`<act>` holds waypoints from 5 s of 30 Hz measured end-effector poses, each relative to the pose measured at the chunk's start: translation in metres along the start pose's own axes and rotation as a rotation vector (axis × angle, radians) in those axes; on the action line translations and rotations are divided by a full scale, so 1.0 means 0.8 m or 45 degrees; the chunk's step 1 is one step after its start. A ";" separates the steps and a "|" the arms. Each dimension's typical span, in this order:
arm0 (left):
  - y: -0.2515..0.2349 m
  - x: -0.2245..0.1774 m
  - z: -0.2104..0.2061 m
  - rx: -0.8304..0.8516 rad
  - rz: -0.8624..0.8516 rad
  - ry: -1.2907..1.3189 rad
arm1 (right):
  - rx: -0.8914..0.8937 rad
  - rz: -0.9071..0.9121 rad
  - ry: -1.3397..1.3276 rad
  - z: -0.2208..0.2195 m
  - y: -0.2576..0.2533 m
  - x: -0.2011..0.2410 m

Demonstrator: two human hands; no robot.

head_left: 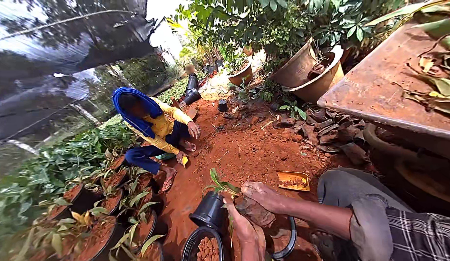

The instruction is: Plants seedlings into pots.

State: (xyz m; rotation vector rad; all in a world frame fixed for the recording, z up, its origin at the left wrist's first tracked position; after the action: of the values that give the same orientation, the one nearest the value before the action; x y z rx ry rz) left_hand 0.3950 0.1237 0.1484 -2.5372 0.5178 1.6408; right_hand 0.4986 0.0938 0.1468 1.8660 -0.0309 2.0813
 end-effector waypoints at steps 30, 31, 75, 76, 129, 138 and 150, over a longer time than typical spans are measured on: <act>-0.001 0.009 0.004 0.172 0.182 -0.019 | 0.057 -0.352 -0.320 -0.005 0.009 -0.020; 0.001 0.013 0.006 0.157 0.229 0.027 | 0.041 -0.367 -0.253 -0.006 0.011 -0.022; -0.011 0.003 0.036 -0.279 0.348 0.407 | -0.417 0.464 0.503 0.021 0.044 0.039; -0.012 0.004 0.036 -0.285 0.337 0.415 | -0.418 0.438 0.460 0.023 0.043 0.039; -0.005 0.004 0.017 -0.213 0.315 0.552 | -0.481 0.464 0.380 0.011 0.048 0.054; -0.006 -0.010 0.030 -0.147 0.090 0.266 | -0.021 0.046 0.161 0.033 0.021 0.029; 0.000 -0.016 0.018 -0.201 -0.284 -0.056 | -0.246 -0.182 0.195 -0.030 0.042 0.002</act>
State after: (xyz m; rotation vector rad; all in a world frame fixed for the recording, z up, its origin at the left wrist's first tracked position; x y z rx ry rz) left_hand 0.3775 0.1304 0.1538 -2.5476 0.0992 1.7105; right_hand 0.4665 0.0687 0.1518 1.5472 -0.0567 2.0387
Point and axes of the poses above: each hand's wrist, its own y-axis away from the middle knuckle, its own z-axis out of the back of the hand, x = y × z, the point moved 5 cm from there along -y, towards the middle knuckle, and after that the axes turned 10 degrees about -z, right-handed, at the moved point
